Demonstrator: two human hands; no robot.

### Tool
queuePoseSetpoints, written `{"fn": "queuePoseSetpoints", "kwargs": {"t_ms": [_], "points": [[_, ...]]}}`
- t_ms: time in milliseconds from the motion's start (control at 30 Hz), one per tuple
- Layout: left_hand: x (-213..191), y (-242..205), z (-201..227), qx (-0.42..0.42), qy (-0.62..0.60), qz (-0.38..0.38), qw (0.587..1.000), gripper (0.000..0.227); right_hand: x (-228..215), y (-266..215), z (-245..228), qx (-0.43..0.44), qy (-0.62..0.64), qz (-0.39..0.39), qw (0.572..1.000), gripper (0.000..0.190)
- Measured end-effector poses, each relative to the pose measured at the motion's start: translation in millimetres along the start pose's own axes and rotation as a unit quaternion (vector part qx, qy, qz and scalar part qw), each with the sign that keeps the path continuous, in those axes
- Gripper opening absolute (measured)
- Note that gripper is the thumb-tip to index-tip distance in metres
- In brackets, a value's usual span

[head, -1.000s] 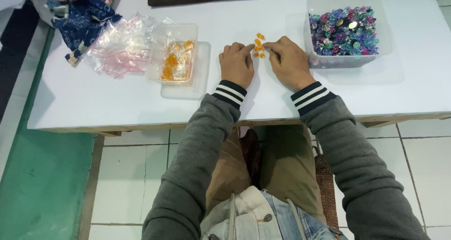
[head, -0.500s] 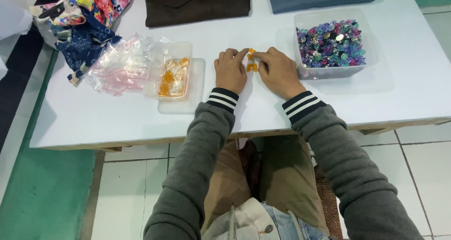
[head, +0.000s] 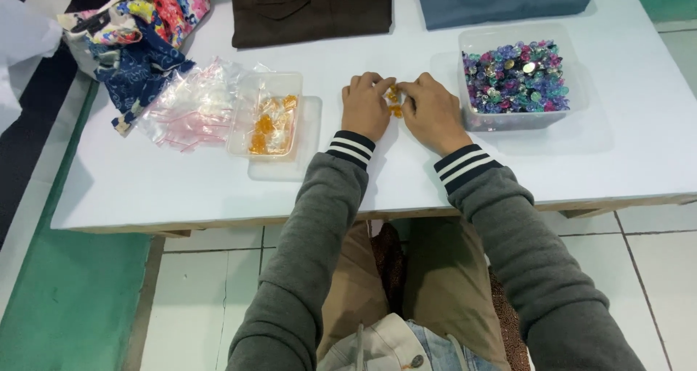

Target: Sorting different colored buttons from a mixed container and packing them into small plastic bags on a work table.

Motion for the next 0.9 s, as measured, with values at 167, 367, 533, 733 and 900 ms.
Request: {"fn": "queuePoseSetpoints", "kwargs": {"t_ms": [167, 367, 533, 733, 900], "points": [[7.8, -1.2, -9.7, 0.017, -0.015, 0.044, 0.999, 0.044, 18.8, 4.3, 13.3, -0.019, -0.028, 0.023, 0.999, 0.039], [17.5, -23.3, -13.2, -0.004, -0.090, 0.069, 0.994, 0.054, 11.4, -9.1, 6.8, -0.021, -0.001, 0.042, 0.999, 0.049], [1.6, -79.7, -3.4, -0.033, -0.118, 0.058, 0.991, 0.058, 21.6, -36.4, 17.4, 0.000, -0.016, 0.074, 0.997, 0.035], [-85.1, -166.0, 44.9, 0.005, -0.077, 0.020, 0.997, 0.048, 24.0, -97.1, -26.9, -0.035, -0.112, 0.081, 0.990, 0.014], [-126.3, -230.9, 35.1, -0.059, -0.102, 0.079, 0.990, 0.047, 29.4, -129.8, -99.3, -0.111, -0.057, 0.040, 0.991, 0.013]]}}
Point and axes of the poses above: each hand's wrist, its own y-axis towards the middle knuckle, its own x-axis out of the palm, z = x × y, the point moved 8 cm from there along y, towards the middle knuckle, and after that the axes turned 9 degrees about -y, right-handed, at the moved point
